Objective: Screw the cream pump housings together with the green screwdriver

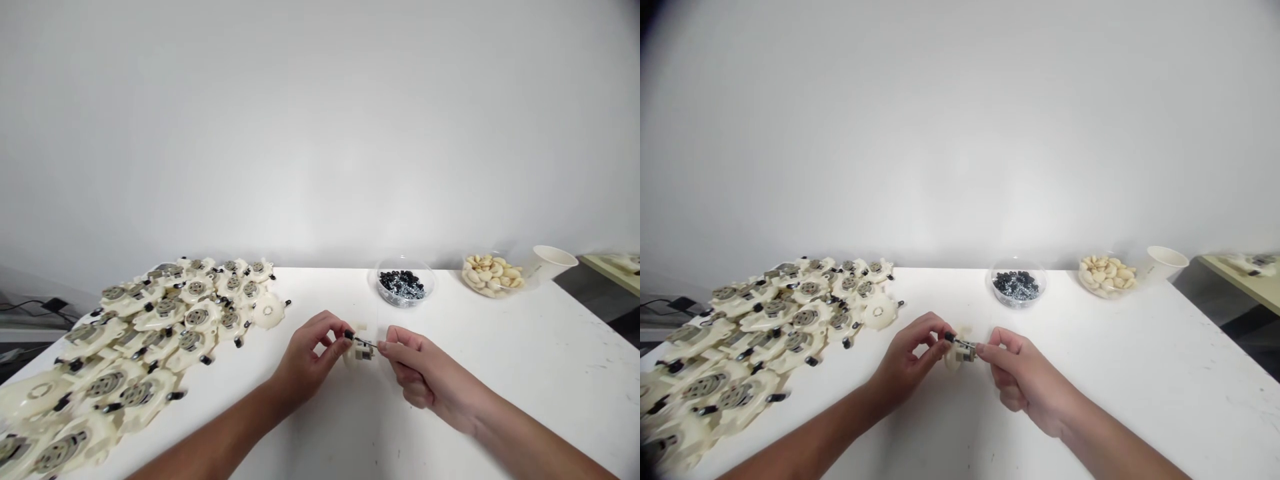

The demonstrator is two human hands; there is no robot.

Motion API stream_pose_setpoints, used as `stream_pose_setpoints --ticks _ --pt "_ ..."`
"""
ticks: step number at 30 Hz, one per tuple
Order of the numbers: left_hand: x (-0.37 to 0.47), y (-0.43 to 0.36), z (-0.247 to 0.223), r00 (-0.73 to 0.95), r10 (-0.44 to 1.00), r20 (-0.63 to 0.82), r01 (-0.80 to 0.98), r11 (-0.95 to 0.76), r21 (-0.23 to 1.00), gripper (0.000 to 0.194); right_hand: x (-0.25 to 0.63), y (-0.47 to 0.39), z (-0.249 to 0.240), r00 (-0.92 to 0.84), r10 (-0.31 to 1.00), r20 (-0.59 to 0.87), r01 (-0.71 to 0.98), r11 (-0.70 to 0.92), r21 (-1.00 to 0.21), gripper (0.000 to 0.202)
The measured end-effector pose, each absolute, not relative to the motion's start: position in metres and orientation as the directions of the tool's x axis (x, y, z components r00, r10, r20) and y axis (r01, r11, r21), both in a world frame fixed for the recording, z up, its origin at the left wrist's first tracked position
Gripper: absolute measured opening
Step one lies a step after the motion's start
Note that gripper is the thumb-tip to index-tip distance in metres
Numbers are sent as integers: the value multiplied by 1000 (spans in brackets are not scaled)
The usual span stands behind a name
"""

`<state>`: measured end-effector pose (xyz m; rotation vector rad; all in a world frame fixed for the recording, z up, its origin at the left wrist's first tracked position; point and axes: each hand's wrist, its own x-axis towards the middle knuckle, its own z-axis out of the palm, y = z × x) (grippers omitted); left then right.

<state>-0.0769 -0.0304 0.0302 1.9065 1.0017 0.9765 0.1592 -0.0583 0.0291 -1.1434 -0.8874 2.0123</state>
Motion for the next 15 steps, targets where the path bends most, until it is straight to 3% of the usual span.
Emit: stream_pose_setpoints --ticks 2,5,7,11,15 --pt "-76 -30 30 399 879 260 301 -393 869 14 160 -57 31 -384 825 -414 -142 -496 -857 39" --pt "-76 -29 27 376 903 208 308 -334 891 17 160 -55 37 -282 935 -217 82 -202 -976 34" --pt "-75 -28 25 360 914 188 304 -306 902 19 159 -56 40 -237 967 -91 261 -27 -965 29" --pt "-76 -27 26 365 911 192 296 -309 904 19 163 -57 34 -265 945 190 539 308 -784 21" --pt "-77 -27 29 383 905 186 282 -306 910 19 171 -56 23 -329 753 571 628 626 -463 5"
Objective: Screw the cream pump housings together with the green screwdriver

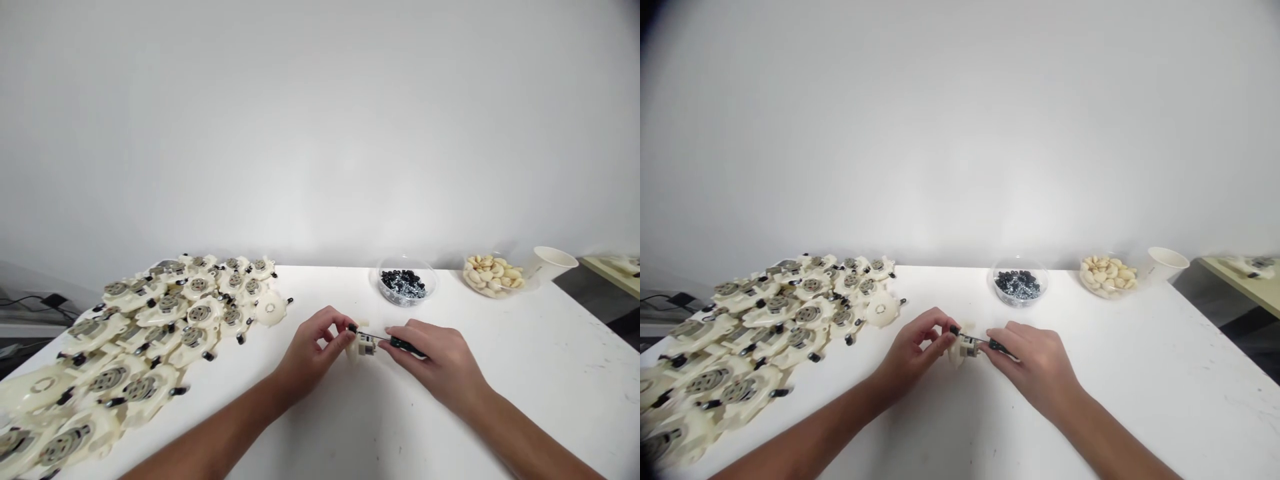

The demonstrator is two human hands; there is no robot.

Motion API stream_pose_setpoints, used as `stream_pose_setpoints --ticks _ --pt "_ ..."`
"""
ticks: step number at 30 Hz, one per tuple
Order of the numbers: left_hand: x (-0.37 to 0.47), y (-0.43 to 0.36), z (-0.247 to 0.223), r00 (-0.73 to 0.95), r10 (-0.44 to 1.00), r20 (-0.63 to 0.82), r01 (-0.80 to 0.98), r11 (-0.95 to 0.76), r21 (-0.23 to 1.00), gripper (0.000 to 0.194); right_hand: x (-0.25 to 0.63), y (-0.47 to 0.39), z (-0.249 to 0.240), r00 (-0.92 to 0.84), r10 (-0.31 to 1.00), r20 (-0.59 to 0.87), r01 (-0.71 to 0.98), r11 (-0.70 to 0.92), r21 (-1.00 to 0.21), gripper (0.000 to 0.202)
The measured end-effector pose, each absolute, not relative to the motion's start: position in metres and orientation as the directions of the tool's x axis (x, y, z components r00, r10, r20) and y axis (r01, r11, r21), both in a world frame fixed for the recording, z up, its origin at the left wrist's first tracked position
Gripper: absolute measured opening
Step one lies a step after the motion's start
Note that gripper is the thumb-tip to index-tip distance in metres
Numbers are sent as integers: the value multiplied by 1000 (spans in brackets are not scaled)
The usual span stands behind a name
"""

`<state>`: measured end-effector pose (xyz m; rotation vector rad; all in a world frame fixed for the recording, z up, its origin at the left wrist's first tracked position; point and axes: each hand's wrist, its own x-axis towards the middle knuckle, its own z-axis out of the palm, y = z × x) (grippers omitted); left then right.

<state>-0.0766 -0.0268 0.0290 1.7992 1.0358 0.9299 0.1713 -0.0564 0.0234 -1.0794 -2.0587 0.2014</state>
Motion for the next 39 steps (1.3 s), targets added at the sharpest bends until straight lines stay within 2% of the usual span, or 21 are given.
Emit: stream_pose_setpoints --ticks 2,5,7,9,10,12,14,16,19,22,25,27,29,32,34,36,39 --pt "-77 -27 30 402 897 182 268 -305 914 18 174 -57 23 -371 658 655 666 680 -306 3" --pt "-77 -29 31 424 887 184 265 -316 911 16 173 -60 25 -436 603 668 656 721 -223 5" --pt "-76 -31 29 420 887 191 265 -322 909 15 170 -62 26 -425 621 659 637 722 -271 10" --pt "-75 -33 27 406 891 202 258 -324 910 16 166 -65 26 -351 708 612 606 670 -428 12" --pt "-75 -33 25 398 894 206 254 -324 911 16 164 -67 27 -297 778 554 576 609 -546 13" --pt "-75 -34 21 386 898 210 251 -321 913 17 158 -69 29 -185 919 349 479 394 -784 17" --pt "-75 -35 19 380 901 210 253 -319 913 17 153 -69 31 -108 989 104 335 135 -933 23" --pt "-75 -35 18 376 901 215 253 -323 912 17 150 -68 32 -102 990 -99 166 -81 -983 29" --pt "-75 -35 20 383 894 232 260 -346 902 15 150 -63 30 -176 930 -322 -53 -336 -940 36" --pt "-74 -34 21 391 889 238 270 -357 894 16 152 -59 26 -251 889 -383 -130 -423 -897 37" --pt "-74 -31 19 378 906 192 265 -305 915 20 155 -57 29 -254 915 -312 -16 -327 -945 32" --pt "-74 -29 17 368 918 146 243 -247 938 23 157 -58 33 -214 954 -209 123 -186 -975 27" --pt "-73 -28 17 371 921 123 222 -216 951 24 160 -59 37 -188 981 -42 287 14 -958 21" --pt "-73 -29 20 389 910 146 237 -252 938 20 166 -59 37 -261 925 278 509 376 -774 11" --pt "-73 -31 23 393 901 182 257 -298 919 16 170 -58 33 -338 833 438 563 552 -615 12" --pt "-73 -32 25 398 892 213 270 -336 902 14 173 -56 30 -374 781 501 568 619 -541 12" --pt "-74 -31 27 406 883 236 289 -368 884 13 174 -55 28 -362 817 450 572 576 -584 12"
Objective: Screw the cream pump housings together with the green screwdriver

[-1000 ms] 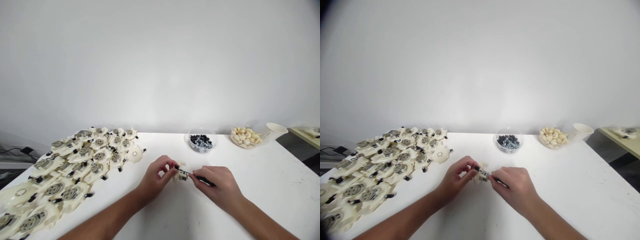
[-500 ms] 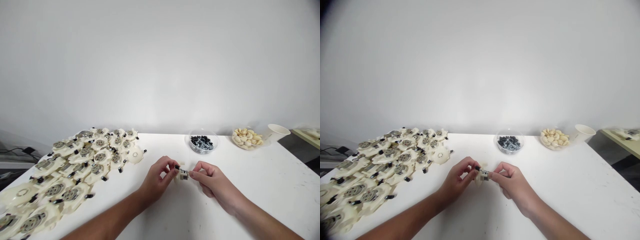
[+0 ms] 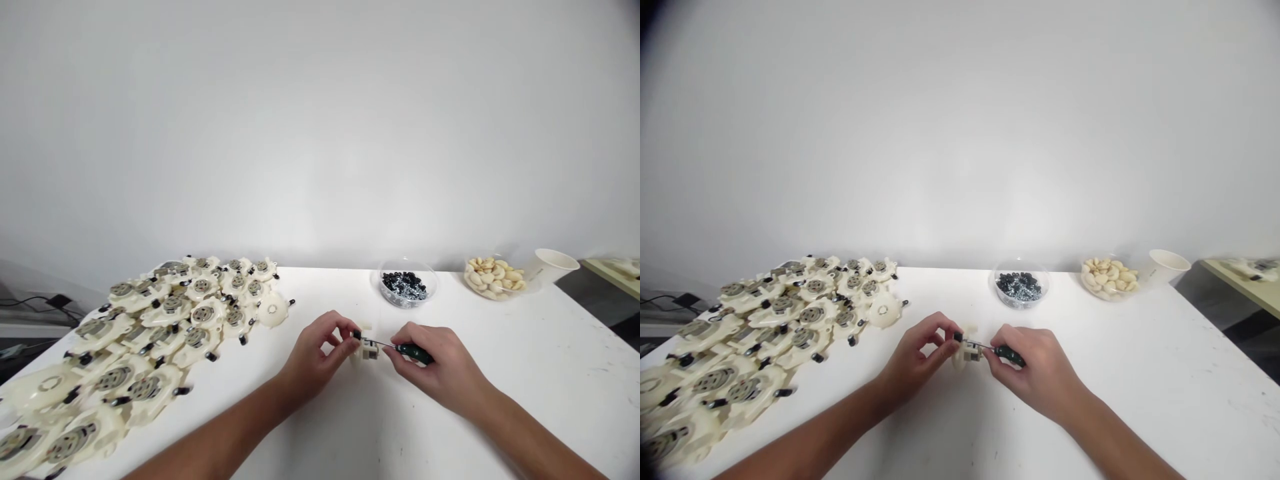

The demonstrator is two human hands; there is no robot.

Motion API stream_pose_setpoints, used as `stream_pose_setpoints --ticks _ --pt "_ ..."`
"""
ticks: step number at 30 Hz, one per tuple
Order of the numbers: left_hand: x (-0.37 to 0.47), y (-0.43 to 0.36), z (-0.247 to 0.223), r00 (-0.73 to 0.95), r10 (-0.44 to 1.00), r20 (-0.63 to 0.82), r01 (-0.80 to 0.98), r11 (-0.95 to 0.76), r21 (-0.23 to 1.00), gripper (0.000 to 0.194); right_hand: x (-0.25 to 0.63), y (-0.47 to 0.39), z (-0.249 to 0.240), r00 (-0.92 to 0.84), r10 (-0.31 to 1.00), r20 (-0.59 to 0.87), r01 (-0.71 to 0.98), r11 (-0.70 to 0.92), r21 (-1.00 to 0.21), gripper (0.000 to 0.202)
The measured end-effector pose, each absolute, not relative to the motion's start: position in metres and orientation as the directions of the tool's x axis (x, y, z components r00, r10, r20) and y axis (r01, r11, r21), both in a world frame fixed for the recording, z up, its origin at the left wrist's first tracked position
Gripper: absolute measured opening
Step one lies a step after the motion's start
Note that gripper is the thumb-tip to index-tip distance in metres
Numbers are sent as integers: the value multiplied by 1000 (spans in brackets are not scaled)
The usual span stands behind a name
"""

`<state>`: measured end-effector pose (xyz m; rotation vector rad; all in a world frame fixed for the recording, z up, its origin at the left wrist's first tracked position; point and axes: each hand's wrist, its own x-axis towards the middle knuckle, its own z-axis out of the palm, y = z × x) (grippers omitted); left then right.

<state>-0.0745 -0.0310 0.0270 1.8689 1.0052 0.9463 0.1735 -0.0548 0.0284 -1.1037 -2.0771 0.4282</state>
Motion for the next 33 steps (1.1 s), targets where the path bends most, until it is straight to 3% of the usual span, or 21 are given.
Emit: stream_pose_setpoints --ticks 5,10,15,17,21,26,30,33 --pt "-76 -29 27 445 855 265 267 -409 873 22 173 -53 29 -300 890 342 550 455 -700 18" --pt "-76 -30 24 517 818 251 251 -426 869 36 173 -52 30 -291 904 315 537 426 -728 17" --pt "-76 -27 14 583 790 189 408 -486 773 65 172 -52 29 -290 912 291 530 406 -744 14" --pt "-76 -26 11 609 775 171 455 -517 725 61 171 -51 28 -300 913 276 523 399 -753 15" --pt "-74 -24 10 626 755 192 460 -557 692 34 171 -47 21 -262 930 259 542 364 -758 19" --pt "-75 -22 11 612 767 190 477 -550 686 34 170 -41 15 -145 962 232 508 274 -817 22" --pt "-76 -21 10 586 782 213 509 -559 654 23 172 -39 18 5 984 180 493 154 -856 28" --pt "-75 -21 10 560 801 211 547 -549 633 20 173 -41 22 0 993 118 542 99 -834 38"
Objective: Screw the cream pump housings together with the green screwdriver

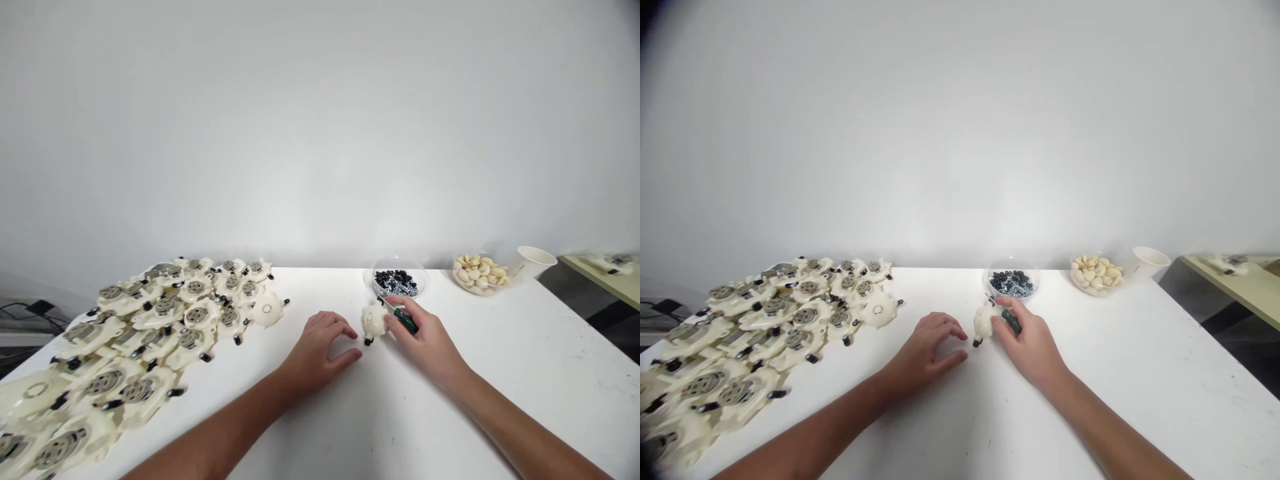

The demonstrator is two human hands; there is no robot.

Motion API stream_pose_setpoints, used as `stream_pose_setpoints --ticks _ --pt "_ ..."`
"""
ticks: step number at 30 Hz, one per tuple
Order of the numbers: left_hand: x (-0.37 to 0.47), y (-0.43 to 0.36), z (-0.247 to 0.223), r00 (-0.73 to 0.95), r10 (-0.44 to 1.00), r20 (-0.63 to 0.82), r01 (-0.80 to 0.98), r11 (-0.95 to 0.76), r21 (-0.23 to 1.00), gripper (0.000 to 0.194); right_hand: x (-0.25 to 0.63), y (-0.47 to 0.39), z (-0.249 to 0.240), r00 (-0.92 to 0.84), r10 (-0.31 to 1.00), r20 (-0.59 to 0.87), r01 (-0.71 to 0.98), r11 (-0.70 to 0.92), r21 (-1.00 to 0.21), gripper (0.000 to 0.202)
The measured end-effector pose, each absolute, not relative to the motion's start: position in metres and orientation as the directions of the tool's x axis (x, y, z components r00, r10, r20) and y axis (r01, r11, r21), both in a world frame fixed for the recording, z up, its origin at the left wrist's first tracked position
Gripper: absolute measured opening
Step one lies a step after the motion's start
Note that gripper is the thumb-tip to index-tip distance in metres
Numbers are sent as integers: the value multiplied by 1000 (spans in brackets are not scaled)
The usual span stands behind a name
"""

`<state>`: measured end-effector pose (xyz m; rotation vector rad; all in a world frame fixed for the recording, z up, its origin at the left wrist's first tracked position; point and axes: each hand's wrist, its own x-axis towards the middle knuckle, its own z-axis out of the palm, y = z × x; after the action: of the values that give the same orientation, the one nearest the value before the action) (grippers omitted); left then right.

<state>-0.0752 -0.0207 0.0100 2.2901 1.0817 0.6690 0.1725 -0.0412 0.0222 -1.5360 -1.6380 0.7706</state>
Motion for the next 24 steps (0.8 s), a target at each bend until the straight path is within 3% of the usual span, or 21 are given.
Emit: stream_pose_setpoints --ticks 5,9,14,18,22,24 --pt "-71 -22 10 552 810 200 596 -550 585 27 164 -48 22 -94 991 98 563 134 -816 34" --pt "-71 -25 12 504 835 219 581 -516 630 52 158 -51 19 -179 983 48 492 131 -861 33" --pt "-73 -29 19 563 803 195 558 -543 628 63 155 -55 21 -292 956 -37 317 60 -947 35" --pt "-69 -32 17 637 747 191 538 -608 584 75 153 -60 25 -417 908 -48 76 -18 -997 37" --pt "-68 -32 13 588 789 178 542 -548 637 53 151 -62 22 -544 833 -103 -50 -155 -987 46" --pt "-70 -33 13 556 821 130 473 -441 763 45 151 -60 18 -507 853 -124 -88 -194 -977 45"
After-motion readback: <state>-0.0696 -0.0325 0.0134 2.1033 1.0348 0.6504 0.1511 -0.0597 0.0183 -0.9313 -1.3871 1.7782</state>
